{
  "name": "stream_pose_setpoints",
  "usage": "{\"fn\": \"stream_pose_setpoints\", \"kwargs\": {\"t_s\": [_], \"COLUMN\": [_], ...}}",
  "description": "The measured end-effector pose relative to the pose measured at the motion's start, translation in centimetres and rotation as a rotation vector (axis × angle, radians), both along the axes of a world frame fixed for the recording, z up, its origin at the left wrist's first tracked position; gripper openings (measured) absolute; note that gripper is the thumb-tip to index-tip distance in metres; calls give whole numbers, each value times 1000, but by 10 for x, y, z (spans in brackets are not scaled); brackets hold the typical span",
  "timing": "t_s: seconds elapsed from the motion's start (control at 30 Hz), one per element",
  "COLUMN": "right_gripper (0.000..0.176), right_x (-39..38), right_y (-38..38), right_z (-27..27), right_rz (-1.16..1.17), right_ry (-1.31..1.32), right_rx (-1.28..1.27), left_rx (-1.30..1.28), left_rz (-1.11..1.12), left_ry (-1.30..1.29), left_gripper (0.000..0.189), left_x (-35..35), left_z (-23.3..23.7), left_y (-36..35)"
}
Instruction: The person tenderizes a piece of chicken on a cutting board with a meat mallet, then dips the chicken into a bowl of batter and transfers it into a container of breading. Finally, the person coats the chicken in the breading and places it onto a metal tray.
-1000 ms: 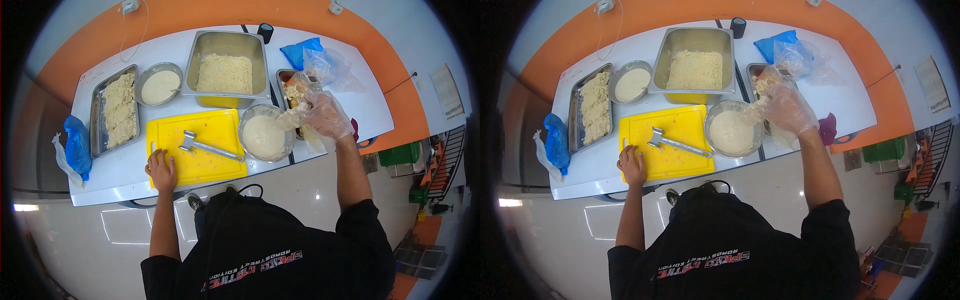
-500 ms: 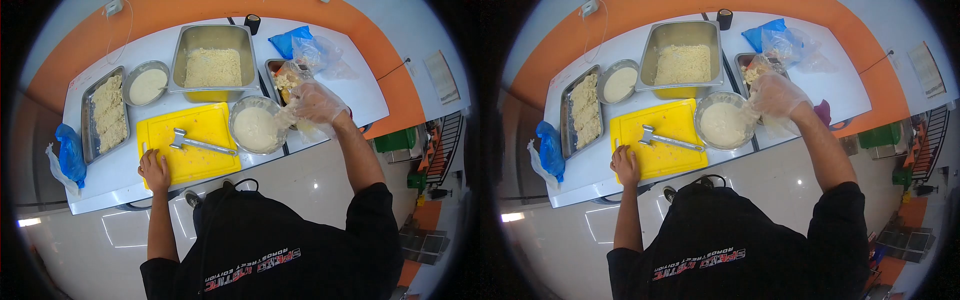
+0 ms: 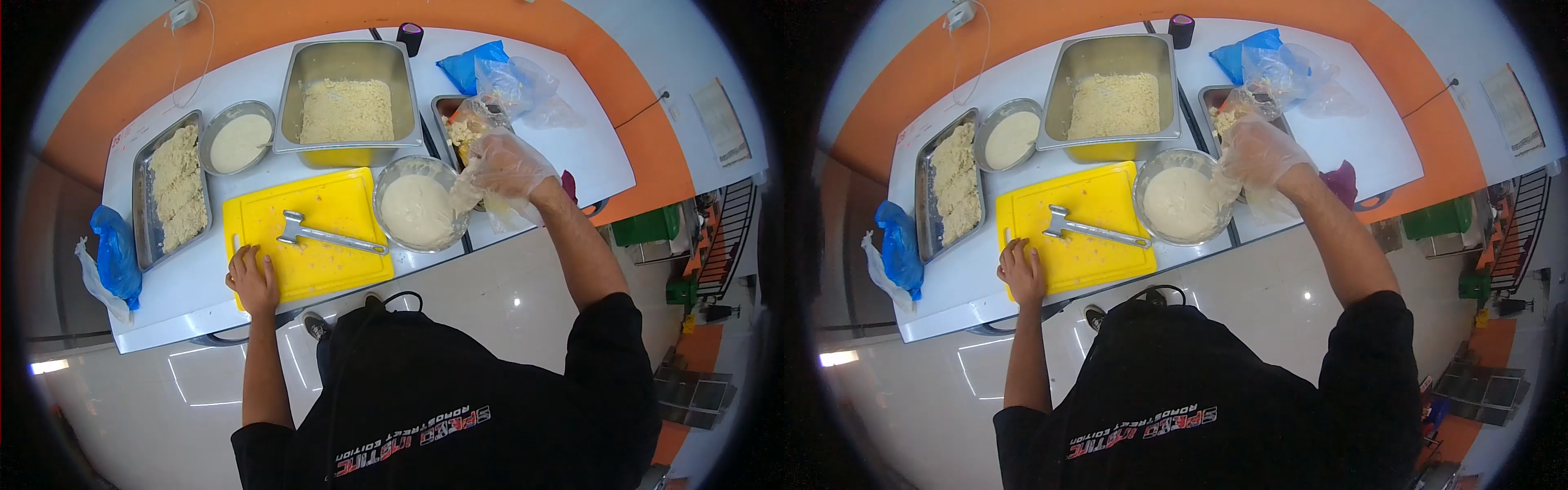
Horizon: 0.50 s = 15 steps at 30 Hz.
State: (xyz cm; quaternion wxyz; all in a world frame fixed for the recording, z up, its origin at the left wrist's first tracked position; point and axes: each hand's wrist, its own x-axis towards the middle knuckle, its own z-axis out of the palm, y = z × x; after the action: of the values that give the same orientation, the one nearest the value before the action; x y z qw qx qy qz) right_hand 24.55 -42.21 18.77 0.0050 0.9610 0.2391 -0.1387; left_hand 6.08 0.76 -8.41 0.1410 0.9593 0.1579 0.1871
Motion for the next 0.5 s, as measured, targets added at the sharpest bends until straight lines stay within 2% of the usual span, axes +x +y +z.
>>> {"fn": "stream_pose_setpoints", "kwargs": {"t_s": [0.17,0.23,0.33,0.5], "right_gripper": [34,39,42,43], "right_x": [-3,-3,-3,0], "right_y": [2,4,11,4], "right_z": [4,8,17,2], "right_rz": [-66,-209,-196,-182], "right_ry": [-106,-49,-15,-77], "right_rx": [76,165,157,121], "left_rx": [0,5,-1,2], "left_rz": [2,-2,-3,1], "left_ry": [4,-9,-17,-13], "left_gripper": [36,36,35,36], "left_x": [0,0,0,0], "left_z": [0,0,1,3], "left_y": [0,0,-1,-2]}}
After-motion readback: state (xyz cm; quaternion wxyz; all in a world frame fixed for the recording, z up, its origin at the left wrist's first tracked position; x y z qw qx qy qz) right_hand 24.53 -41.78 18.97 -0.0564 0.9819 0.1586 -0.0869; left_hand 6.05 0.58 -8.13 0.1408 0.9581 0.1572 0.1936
